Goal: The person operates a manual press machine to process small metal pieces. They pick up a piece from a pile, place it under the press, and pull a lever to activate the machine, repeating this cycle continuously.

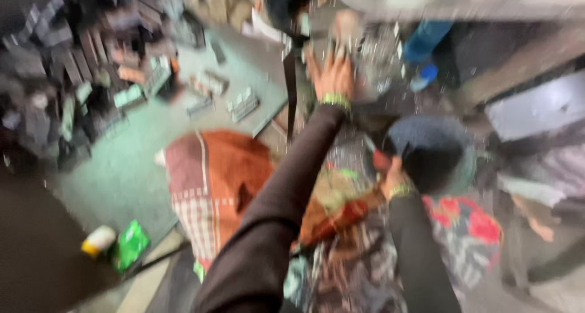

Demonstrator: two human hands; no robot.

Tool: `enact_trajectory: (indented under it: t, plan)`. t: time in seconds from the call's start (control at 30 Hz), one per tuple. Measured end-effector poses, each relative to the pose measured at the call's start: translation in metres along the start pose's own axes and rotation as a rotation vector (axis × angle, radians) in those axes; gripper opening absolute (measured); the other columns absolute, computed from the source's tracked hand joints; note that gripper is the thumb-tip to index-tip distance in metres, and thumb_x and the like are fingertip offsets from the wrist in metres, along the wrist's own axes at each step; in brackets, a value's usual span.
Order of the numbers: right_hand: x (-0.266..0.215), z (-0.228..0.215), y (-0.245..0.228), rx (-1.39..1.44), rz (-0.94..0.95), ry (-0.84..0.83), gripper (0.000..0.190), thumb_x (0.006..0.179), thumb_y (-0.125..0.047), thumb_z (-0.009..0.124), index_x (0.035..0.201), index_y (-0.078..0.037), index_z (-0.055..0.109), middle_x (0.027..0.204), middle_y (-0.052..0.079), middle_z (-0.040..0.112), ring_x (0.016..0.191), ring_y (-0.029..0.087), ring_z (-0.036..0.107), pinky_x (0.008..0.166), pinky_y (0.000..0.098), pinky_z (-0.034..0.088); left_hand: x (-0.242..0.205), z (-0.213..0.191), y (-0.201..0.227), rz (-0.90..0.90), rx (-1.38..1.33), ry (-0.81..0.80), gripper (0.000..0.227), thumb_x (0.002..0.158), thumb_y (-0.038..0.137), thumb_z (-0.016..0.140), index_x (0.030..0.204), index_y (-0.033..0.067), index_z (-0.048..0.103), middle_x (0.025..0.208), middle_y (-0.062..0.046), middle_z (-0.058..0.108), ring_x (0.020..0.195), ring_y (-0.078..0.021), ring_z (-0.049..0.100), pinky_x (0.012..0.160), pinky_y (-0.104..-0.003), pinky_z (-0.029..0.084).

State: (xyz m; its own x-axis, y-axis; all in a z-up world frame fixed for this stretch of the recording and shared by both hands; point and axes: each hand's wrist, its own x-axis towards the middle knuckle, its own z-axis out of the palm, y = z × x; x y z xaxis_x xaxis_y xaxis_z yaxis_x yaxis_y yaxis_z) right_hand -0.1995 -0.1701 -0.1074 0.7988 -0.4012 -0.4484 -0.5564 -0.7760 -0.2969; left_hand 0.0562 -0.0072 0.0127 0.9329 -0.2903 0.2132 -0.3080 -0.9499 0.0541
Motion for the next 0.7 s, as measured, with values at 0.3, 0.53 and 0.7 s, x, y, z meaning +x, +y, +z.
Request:
enact_trajectory:
  t: [0.3,0.53,0.7]
  plan:
    - [-0.033,-0.056,-0.033,-0.161,0.105,-0.005,0.071,0.090,-0.036,0.070,0.144,-0.012,0.031,0.125,0.027,0.066,0.110,0.046,0.068,0.095,0.0574,0.052,0.029,0.046,-0.003,0.049,0.020,0.119,0.057,0.093,0.016,0.049,0.150,0.0132,0.050,0.160,-0.006,0.045,0.151,-0.0249,0.033,0.121,-0.065,0.004]
    - [-0.018,0.003,-0.015,-0.004,0.037,0.010,0.076,0.085,-0.030,0.073,0.145,-0.011,0.030,0.120,0.026,0.066,0.106,0.043,0.069,0.090,0.0534,0.054,0.044,0.076,-0.023,0.113,-0.377,-0.116,0.050,0.096,0.028,0.059,0.145,0.0206,0.057,0.142,-0.014,0.060,0.120,-0.0354,0.062,0.094,-0.052,0.053]
    - [-0.033,-0.031,-0.029,-0.097,0.071,0.057,0.067,0.085,-0.033,0.076,0.137,-0.009,0.040,0.114,0.024,0.067,0.102,0.041,0.070,0.084,0.0530,0.055,0.032,0.029,-0.030,0.303,-0.387,0.062,0.070,0.092,0.054,0.059,0.150,0.0169,0.048,0.152,-0.012,0.046,0.139,-0.0376,0.040,0.100,-0.068,0.013]
